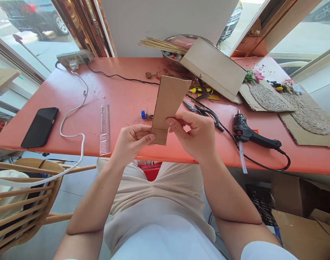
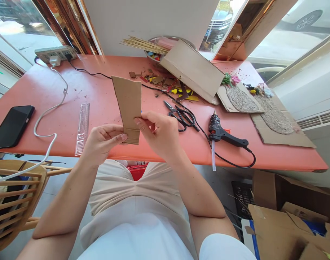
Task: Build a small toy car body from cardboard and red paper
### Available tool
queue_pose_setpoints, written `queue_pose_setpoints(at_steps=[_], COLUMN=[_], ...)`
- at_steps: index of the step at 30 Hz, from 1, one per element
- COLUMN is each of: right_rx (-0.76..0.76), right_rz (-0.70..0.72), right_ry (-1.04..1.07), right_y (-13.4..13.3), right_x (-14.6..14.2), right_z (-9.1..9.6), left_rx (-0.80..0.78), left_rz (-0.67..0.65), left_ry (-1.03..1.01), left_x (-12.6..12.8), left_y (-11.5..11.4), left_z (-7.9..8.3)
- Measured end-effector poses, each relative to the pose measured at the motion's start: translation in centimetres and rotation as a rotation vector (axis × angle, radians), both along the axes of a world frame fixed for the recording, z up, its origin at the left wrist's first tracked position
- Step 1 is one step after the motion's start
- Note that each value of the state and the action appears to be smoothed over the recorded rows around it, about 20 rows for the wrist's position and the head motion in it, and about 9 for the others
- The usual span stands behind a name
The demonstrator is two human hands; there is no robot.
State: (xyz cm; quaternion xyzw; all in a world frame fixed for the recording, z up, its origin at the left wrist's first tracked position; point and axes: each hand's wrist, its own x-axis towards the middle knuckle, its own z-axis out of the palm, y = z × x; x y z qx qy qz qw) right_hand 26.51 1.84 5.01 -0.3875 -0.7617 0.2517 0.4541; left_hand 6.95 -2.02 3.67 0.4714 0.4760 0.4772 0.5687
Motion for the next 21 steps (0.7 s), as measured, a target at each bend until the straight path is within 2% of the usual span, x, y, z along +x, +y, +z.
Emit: queue_pose_setpoints(at_steps=[5,9,12,16,21], right_rx=[-0.078,0.046,0.132,0.134,0.068], right_rz=[0.135,0.031,-0.019,0.025,0.069], right_ry=[-0.055,-0.059,-0.09,-0.215,-0.287], right_y=[1.0,3.2,5.8,8.4,8.6], right_x=[0.4,0.3,-0.3,-1.4,-2.1], right_z=[0.9,1.3,0.8,-0.6,-1.2], left_rx=[0.15,0.252,0.318,0.328,0.266], left_rz=[0.123,0.209,0.292,0.25,0.126], left_ry=[0.169,0.379,0.614,0.86,0.925], left_x=[0.0,-1.1,-2.3,-3.3,-3.2], left_y=[0.8,2.2,3.4,4.9,6.7], left_z=[-0.4,-0.5,-1.1,-2.3,-2.6])
